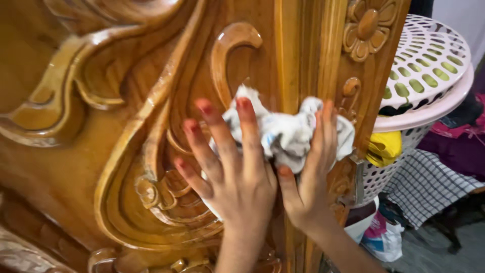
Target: The person wipes the surface of a carved wooden wardrobe door with a white cloth. They move the cloth over the raised floral and scroll patterns, cleaning the grooves and flat areas of the wood.
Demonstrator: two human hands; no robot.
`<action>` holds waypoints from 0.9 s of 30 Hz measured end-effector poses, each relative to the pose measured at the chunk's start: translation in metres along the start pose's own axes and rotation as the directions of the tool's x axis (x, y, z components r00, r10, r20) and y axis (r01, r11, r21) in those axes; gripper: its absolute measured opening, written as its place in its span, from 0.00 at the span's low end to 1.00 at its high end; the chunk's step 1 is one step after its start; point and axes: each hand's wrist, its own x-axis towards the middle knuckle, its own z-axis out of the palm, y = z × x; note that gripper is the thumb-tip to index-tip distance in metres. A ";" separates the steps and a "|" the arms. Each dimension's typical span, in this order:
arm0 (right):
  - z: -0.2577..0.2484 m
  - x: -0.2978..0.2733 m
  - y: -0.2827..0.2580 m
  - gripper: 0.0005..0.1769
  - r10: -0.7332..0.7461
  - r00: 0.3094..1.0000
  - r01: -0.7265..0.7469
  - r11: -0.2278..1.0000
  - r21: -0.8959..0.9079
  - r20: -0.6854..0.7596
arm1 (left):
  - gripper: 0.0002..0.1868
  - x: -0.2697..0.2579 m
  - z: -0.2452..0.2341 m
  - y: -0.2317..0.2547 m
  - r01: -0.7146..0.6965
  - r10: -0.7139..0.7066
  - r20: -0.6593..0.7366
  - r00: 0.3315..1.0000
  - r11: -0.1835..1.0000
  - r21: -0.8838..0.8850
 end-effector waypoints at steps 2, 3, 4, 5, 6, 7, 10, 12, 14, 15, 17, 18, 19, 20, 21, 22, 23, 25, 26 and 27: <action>0.014 0.030 0.008 0.38 -0.100 0.992 0.097 0.994 -0.040 -0.082 | 0.26 0.030 -0.008 -0.012 -0.033 0.034 -0.068 0.997 0.999 0.011; 0.023 0.051 0.015 0.39 -0.150 0.982 0.144 0.988 -0.061 -0.116 | 0.25 0.043 -0.011 -0.019 -0.041 0.043 -0.096 0.994 0.999 0.028; 0.025 0.068 0.018 0.40 -0.183 0.977 0.176 0.981 -0.078 -0.108 | 0.24 0.060 -0.011 -0.027 -0.037 0.050 -0.117 0.992 0.993 0.110; 0.027 0.084 0.019 0.41 -0.215 0.971 0.205 0.974 -0.096 -0.103 | 0.23 0.071 -0.014 -0.033 -0.032 0.059 -0.137 0.989 0.981 0.191; 0.019 0.098 0.021 0.40 -0.228 0.972 0.221 0.969 -0.111 -0.055 | 0.24 0.075 -0.019 -0.038 -0.048 0.063 -0.103 0.993 0.988 0.145; 0.014 0.102 0.018 0.39 -0.240 0.970 0.236 0.965 -0.119 -0.025 | 0.25 0.076 -0.024 -0.044 -0.062 0.069 -0.068 0.995 0.993 0.097; 0.009 0.096 0.010 0.39 -0.265 0.964 0.265 0.956 -0.126 0.014 | 0.25 0.051 -0.033 -0.048 -0.090 0.092 0.015 0.996 0.991 -0.096; 0.018 0.070 0.008 0.39 -0.272 0.962 0.267 0.950 -0.163 -0.007 | 0.25 0.017 -0.033 -0.049 -0.114 0.121 0.044 0.992 0.983 -0.147; 0.014 0.021 0.007 0.39 -0.211 0.977 0.213 0.963 -0.163 0.033 | 0.24 -0.026 -0.023 -0.049 -0.128 0.142 0.065 0.988 0.975 -0.182; 0.005 -0.011 0.005 0.40 -0.151 0.984 0.163 0.978 -0.133 0.094 | 0.24 -0.053 -0.019 -0.048 -0.122 0.144 0.076 0.987 0.963 -0.241; 0.013 -0.066 0.007 0.31 -0.097 0.994 0.104 0.983 -0.149 0.053 | 0.22 -0.110 -0.010 -0.045 -0.144 0.167 0.066 0.984 0.952 -0.271; 0.018 -0.091 0.010 0.28 -0.082 0.996 0.089 0.976 -0.201 0.041 | 0.19 -0.137 -0.004 -0.037 -0.150 0.163 0.040 0.986 0.962 -0.228; 0.023 -0.112 0.015 0.27 -0.068 0.997 0.073 0.965 -0.252 0.028 | 0.17 -0.161 0.003 -0.032 -0.154 0.160 0.015 0.987 0.970 -0.185; 0.024 -0.132 0.019 0.28 -0.089 0.996 0.091 0.968 -0.233 0.017 | 0.19 -0.184 0.008 -0.033 -0.191 0.188 -0.032 0.982 0.963 -0.191; 0.026 -0.149 0.024 0.29 -0.111 0.994 0.109 0.971 -0.214 0.005 | 0.22 -0.203 0.013 -0.034 -0.228 0.216 -0.079 0.973 0.954 -0.194; 0.026 -0.163 0.027 0.31 -0.128 0.992 0.124 0.972 -0.201 -0.008 | 0.21 -0.217 0.018 -0.035 -0.234 0.226 -0.066 0.972 0.954 -0.189; 0.027 -0.171 0.031 0.34 -0.071 0.997 0.067 0.978 -0.198 -0.015 | 0.21 -0.226 0.022 -0.035 -0.241 0.235 -0.053 0.970 0.953 -0.184; 0.028 -0.175 0.031 0.40 0.045 0.999 -0.049 0.982 -0.182 -0.026 | 0.22 -0.229 0.018 -0.037 -0.201 0.207 0.010 0.978 0.960 -0.196; 0.027 -0.172 0.028 0.38 0.010 1.000 -0.010 0.979 -0.204 0.001 | 0.23 -0.224 0.013 -0.038 -0.152 0.168 0.062 0.984 0.966 -0.207; 0.025 -0.162 0.026 0.35 -0.024 0.999 0.030 0.974 -0.225 0.029 | 0.24 -0.215 0.006 -0.039 -0.102 0.129 0.113 0.985 0.971 -0.215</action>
